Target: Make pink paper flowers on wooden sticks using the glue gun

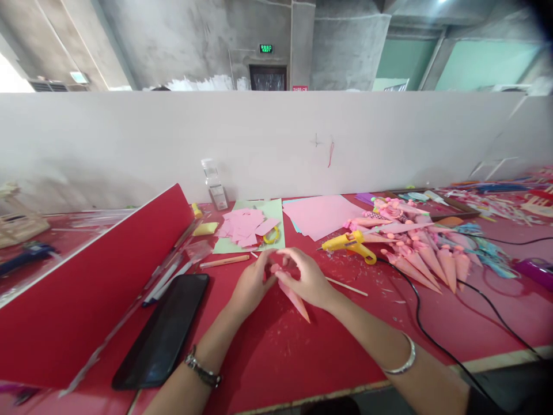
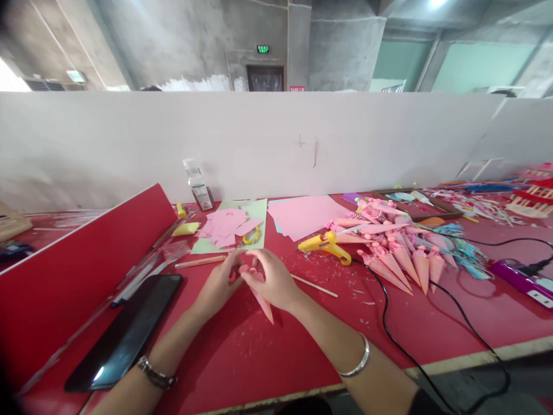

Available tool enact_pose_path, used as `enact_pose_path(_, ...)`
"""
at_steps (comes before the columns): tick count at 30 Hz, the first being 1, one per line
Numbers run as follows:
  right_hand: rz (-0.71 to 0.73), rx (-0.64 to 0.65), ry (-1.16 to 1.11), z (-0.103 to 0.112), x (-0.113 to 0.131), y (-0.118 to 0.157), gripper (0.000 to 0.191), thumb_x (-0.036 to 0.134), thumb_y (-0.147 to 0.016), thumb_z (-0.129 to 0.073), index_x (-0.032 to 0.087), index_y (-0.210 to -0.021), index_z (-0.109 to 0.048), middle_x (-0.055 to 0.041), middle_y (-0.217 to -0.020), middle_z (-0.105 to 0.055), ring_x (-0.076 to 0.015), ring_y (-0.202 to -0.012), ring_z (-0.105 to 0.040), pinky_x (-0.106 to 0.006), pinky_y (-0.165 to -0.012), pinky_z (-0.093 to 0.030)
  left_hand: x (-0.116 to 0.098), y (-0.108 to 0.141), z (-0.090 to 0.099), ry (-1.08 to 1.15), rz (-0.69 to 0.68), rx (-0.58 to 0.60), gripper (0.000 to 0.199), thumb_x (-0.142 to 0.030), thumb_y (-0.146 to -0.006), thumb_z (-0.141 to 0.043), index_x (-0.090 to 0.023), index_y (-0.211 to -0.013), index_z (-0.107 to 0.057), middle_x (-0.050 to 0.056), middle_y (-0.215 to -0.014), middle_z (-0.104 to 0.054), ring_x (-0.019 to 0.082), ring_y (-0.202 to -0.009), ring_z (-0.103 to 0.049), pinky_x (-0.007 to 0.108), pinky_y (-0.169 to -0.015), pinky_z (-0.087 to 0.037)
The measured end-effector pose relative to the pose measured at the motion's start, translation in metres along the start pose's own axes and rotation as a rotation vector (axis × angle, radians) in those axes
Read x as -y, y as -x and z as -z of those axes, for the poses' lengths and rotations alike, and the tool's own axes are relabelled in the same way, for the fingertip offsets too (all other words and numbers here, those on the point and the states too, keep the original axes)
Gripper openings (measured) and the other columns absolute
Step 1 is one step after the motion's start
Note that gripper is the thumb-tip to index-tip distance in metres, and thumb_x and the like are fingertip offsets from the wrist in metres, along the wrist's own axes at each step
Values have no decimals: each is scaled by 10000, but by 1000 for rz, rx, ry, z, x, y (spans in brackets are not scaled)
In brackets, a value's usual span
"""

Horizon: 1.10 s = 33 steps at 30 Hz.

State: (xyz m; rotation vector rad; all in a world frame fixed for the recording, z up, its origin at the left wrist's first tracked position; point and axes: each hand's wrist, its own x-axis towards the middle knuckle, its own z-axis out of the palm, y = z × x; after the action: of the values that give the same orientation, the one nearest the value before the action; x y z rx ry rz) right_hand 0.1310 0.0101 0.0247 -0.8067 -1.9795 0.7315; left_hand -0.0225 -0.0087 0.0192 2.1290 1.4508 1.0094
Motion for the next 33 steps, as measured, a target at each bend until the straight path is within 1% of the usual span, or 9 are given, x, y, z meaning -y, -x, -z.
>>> enact_pose_path(3,6,71,-126,-3,2,0,152,214,-741,-522,199,-893,-526,-22,-833,-562,-143,-774,-540,-261,-702,-427,1,0,0,37,4,6,206,-184,-711,-490,-190,-911,-442,21,-829,-593,144,-725,-549,234,-625,-395)
enact_pose_path(8,-97,82,-188,-6,0,1,57,220,-748,-520,185,-793,-517,-5,-757,-585,-133,-712,-552,-251,-662,-428,3,0,1,-52,33,64,62,-219,-718,-497,-188,-763,-467,-1,-713,-588,134,-639,-534,211,-561,-366)
enact_pose_path(12,-119,36,-193,-6,-1,1,74,260,-760,-507,186,-760,-512,6,-722,-575,-126,-681,-546,-240,-633,-421,0,0,2,-180,58,62,92,-275,-740,-472,-186,-719,-478,-22,-606,-539,120,-546,-490,195,-503,-322)
enact_pose_path(19,-114,11,-200,-4,1,0,29,219,-757,-478,191,-751,-482,13,-714,-560,-123,-688,-541,-241,-646,-423,3,0,1,-264,-13,56,147,-296,-773,-442,-185,-678,-459,-31,-602,-503,105,-545,-453,186,-505,-300)
enact_pose_path(21,-113,-4,-201,-4,1,0,25,200,-750,-472,195,-773,-476,15,-724,-556,-124,-696,-544,-242,-650,-425,4,0,1,-245,-51,51,154,-298,-787,-429,-184,-691,-468,-24,-630,-510,105,-562,-451,188,-517,-310)
enact_pose_path(24,-93,-11,-220,-3,0,-1,93,180,-747,-459,195,-834,-487,6,-767,-565,-126,-722,-552,-241,-660,-429,1,-1,2,-175,-103,34,148,-277,-805,-412,-182,-719,-485,-12,-676,-521,106,-607,-460,192,-553,-334)
enact_pose_path(27,-52,-26,-228,0,-3,-3,136,173,-770,-423,189,-865,-519,-6,-792,-576,-128,-735,-558,-240,-667,-431,-5,-1,3,-96,-137,-23,142,-258,-818,-395,-179,-751,-492,-2,-706,-524,107,-638,-459,204,-591,-349)
enact_pose_path(30,-34,-119,-171,4,-8,-5,160,174,-792,-399,186,-834,-553,-15,-794,-581,-136,-744,-555,-246,-672,-428,-9,1,3,-17,-108,-110,149,-255,-830,-356,-176,-748,-451,-2,-700,-494,106,-629,-436,215,-601,-349)
enact_pose_path(33,-34,-186,-99,9,-13,-7,182,179,-802,-404,189,-841,-581,-25,-788,-570,-145,-750,-546,-255,-676,-426,-6,3,4,91,-43,-177,182,-255,-845,-284,-180,-720,-392,-22,-636,-428,100,-568,-396,216,-563,-335)
